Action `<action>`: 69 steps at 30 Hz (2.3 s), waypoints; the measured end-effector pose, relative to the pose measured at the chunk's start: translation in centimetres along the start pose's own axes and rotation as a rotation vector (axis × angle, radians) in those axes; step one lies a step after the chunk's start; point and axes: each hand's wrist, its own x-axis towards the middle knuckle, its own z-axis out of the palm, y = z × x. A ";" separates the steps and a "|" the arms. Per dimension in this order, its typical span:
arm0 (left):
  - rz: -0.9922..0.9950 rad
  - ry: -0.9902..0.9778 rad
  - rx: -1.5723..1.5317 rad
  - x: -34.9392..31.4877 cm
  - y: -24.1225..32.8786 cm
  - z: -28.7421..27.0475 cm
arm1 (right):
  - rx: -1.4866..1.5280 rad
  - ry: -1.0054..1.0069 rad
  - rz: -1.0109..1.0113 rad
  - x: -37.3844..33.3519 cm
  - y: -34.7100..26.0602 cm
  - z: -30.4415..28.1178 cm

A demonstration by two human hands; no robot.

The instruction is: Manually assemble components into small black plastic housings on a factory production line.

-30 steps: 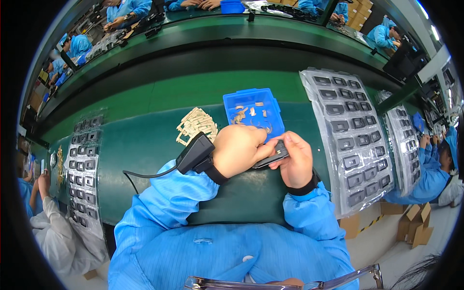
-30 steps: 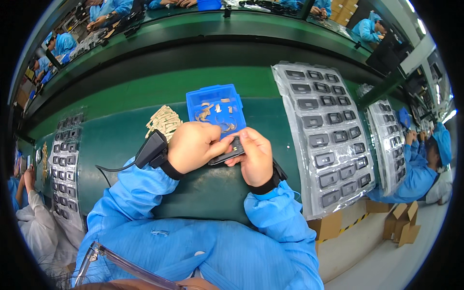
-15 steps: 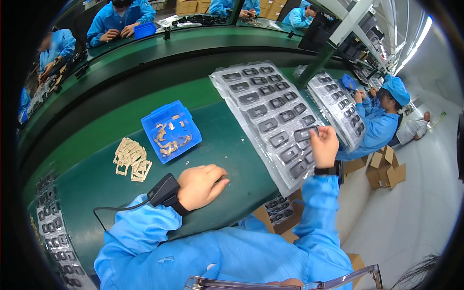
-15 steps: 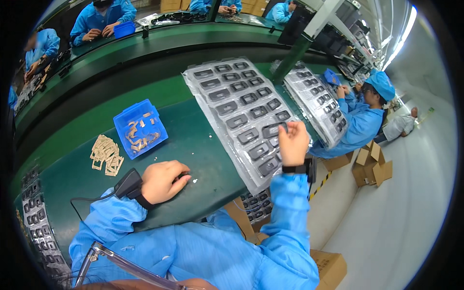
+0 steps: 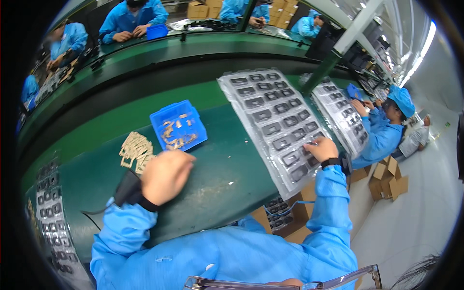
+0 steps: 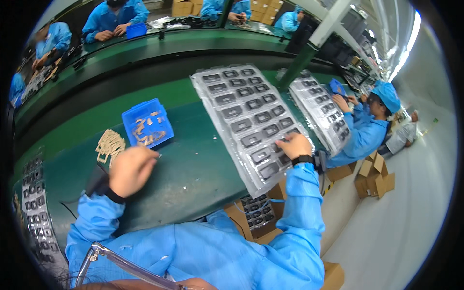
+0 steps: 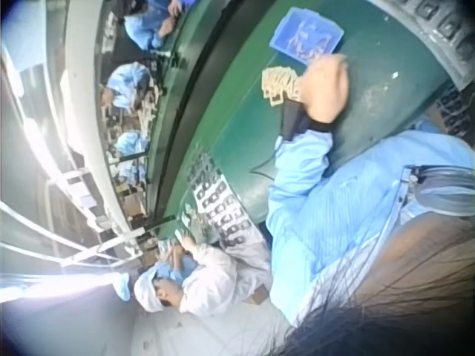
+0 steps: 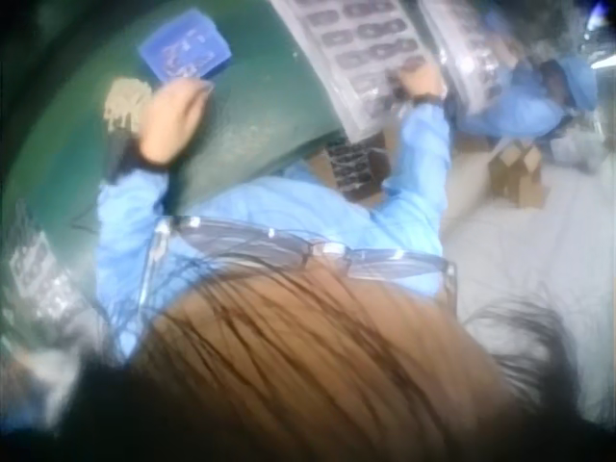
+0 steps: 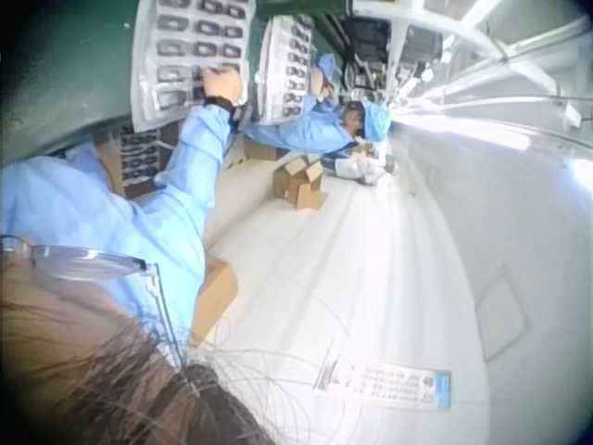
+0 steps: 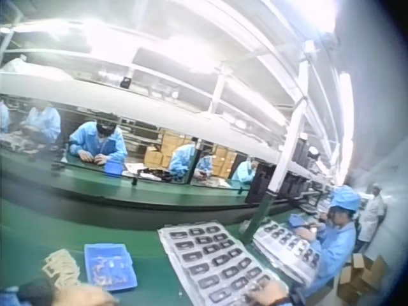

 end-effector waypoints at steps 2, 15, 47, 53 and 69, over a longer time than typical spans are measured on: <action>-0.185 0.048 0.077 -0.6 -2.2 -2.9 | -0.005 0.101 -0.126 -0.4 1.5 1.2; -0.510 -0.052 0.310 -5.5 -7.6 -2.8 | 0.381 0.506 -0.665 -12.1 -14.8 0.4; -0.356 0.148 -0.278 4.1 -1.0 0.5 | 1.055 0.351 -0.880 -10.2 -28.1 5.2; -0.483 0.091 -0.579 4.3 -1.3 1.9 | 0.884 0.529 -0.907 -9.9 -27.7 5.2; -0.219 0.175 0.167 4.4 -4.9 0.7 | 1.614 -0.196 -0.267 -9.6 -27.0 5.5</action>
